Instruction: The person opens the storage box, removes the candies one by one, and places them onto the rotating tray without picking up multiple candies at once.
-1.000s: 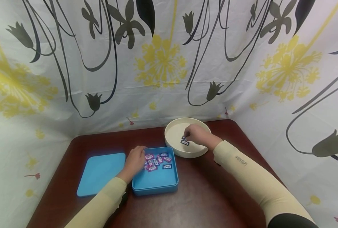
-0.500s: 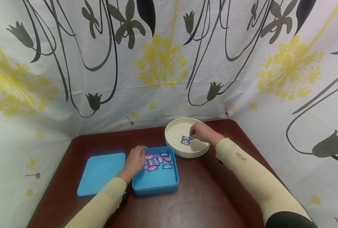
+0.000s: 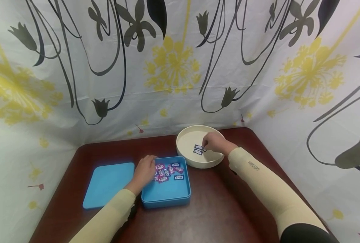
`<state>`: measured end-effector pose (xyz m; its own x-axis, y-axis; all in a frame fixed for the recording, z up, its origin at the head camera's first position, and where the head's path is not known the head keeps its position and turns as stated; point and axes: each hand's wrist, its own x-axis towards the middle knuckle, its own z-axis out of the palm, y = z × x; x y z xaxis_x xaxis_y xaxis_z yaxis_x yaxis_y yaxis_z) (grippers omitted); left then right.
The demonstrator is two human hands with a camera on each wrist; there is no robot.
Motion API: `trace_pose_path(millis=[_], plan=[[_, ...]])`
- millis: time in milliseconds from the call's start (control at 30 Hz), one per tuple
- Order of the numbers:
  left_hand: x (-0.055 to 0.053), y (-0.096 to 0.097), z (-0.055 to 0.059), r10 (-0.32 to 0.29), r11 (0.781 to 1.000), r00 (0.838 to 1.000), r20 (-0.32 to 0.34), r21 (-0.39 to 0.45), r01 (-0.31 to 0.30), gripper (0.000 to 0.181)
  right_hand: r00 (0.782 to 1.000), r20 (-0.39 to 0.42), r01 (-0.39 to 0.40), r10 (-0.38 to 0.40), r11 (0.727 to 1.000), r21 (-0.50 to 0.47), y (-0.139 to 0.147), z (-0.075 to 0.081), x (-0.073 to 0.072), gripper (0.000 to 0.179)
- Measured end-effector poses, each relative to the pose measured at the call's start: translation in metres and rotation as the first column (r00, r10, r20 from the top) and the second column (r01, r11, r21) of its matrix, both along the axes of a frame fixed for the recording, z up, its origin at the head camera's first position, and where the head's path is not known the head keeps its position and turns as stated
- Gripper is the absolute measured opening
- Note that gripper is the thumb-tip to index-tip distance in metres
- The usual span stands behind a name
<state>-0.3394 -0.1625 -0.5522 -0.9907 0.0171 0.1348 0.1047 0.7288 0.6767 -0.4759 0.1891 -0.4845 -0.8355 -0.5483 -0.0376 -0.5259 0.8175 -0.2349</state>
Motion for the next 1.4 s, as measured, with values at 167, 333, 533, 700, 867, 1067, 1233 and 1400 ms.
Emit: trace_pose_path(millis=[167,333,533,700,867,1067,1233,1400], plan=[[-0.002,0.000,-0.003,0.003,1.000,1.000,0.015,0.001,-0.003,0.037,0.999,0.047,-0.014,0.015,1.000,-0.010,-0.002,-0.008,-0.001,0.009],[0.000,0.001,-0.003,0.002,1.000,1.000,0.016,0.012,-0.002,0.037,0.995,0.095,0.013,-0.011,1.000,-0.025,-0.003,-0.011,0.000,0.007],[-0.001,0.002,-0.002,-0.003,1.000,1.000,0.006,0.011,0.003,0.037,0.992,0.118,0.037,-0.034,0.999,-0.023,-0.001,-0.015,-0.002,0.012],[-0.002,0.001,-0.001,-0.006,1.000,1.000,-0.002,0.010,0.006,0.036,0.988,0.135,0.081,-0.078,0.996,-0.023,0.001,-0.020,-0.005,0.014],[-0.002,0.001,0.000,-0.004,1.000,1.000,0.003,-0.002,0.004,0.036,0.983,0.144,0.115,-0.110,0.993,-0.029,0.002,-0.023,-0.006,0.018],[-0.002,0.000,-0.001,-0.002,1.000,1.000,-0.003,-0.001,0.002,0.037,0.980,0.153,0.139,-0.129,0.989,-0.054,0.001,-0.024,-0.006,0.021],[-0.003,0.001,-0.002,0.002,1.000,1.000,-0.011,-0.010,-0.002,0.036,0.982,0.146,0.130,-0.118,0.989,-0.072,0.001,-0.022,-0.006,0.021],[-0.003,0.001,-0.002,0.005,1.000,1.000,-0.011,-0.019,-0.005,0.036,0.981,0.145,0.143,-0.128,0.985,-0.094,0.002,-0.021,-0.006,0.022]])
